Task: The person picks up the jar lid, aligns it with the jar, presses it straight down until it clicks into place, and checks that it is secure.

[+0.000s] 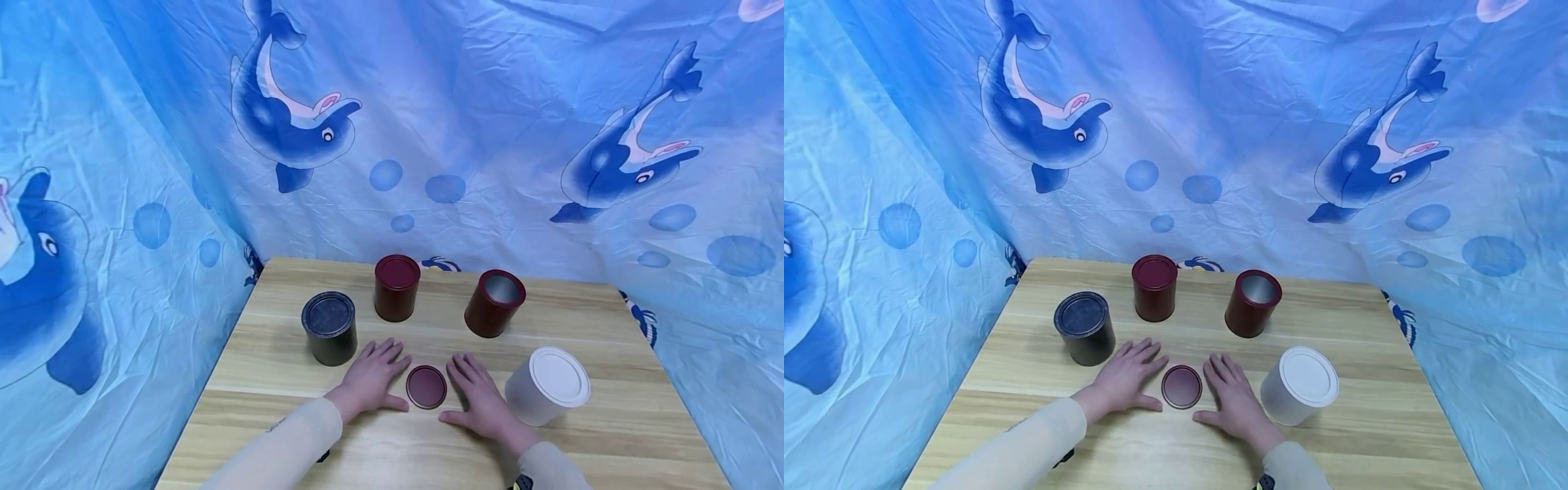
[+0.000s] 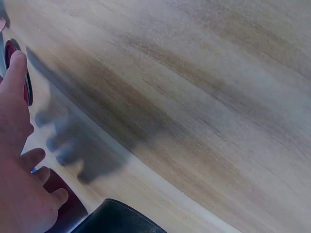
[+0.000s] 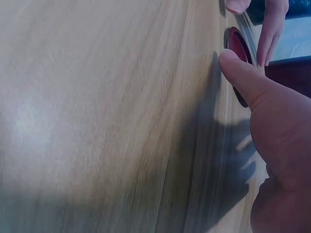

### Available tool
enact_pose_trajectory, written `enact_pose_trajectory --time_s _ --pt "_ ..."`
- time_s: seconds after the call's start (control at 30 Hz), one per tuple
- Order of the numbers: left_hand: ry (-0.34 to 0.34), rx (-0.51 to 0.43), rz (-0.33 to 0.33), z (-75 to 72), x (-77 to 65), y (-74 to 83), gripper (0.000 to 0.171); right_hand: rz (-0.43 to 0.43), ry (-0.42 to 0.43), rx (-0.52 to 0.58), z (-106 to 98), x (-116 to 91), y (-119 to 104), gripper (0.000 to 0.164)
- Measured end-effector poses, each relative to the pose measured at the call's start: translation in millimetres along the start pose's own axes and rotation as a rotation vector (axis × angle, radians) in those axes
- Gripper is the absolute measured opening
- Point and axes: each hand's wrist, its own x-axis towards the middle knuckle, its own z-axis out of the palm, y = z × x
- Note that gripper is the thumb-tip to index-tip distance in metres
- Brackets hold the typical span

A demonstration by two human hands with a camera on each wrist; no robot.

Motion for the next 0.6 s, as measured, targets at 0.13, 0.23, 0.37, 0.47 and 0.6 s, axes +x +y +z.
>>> enact_pose_trajectory --time_s 0.13,0.23,0.37,0.47,0.6 --pt "-0.007 0.008 0.007 -0.7 0.1 -1.7 0.097 0.007 -0.003 -0.008 1.0 1.1 4.4 0.094" --pt "-0.017 0.01 0.004 0.9 0.2 -2.3 0.097 -0.005 0.003 -0.016 3.3 1.3 7.8 0.09" --pt "-0.01 0.025 0.009 3.9 0.9 -2.1 0.095 -0.017 0.009 -0.024 5.6 2.7 11.6 0.085" --pt "0.005 0.039 0.022 6.5 1.1 -1.4 0.092 -0.007 -0.005 -0.02 5.7 4.5 13.5 0.083" --pt "0.026 0.042 0.04 9.0 2.2 0.4 0.086 0.001 -0.03 -0.007 5.1 7.1 14.9 0.079"
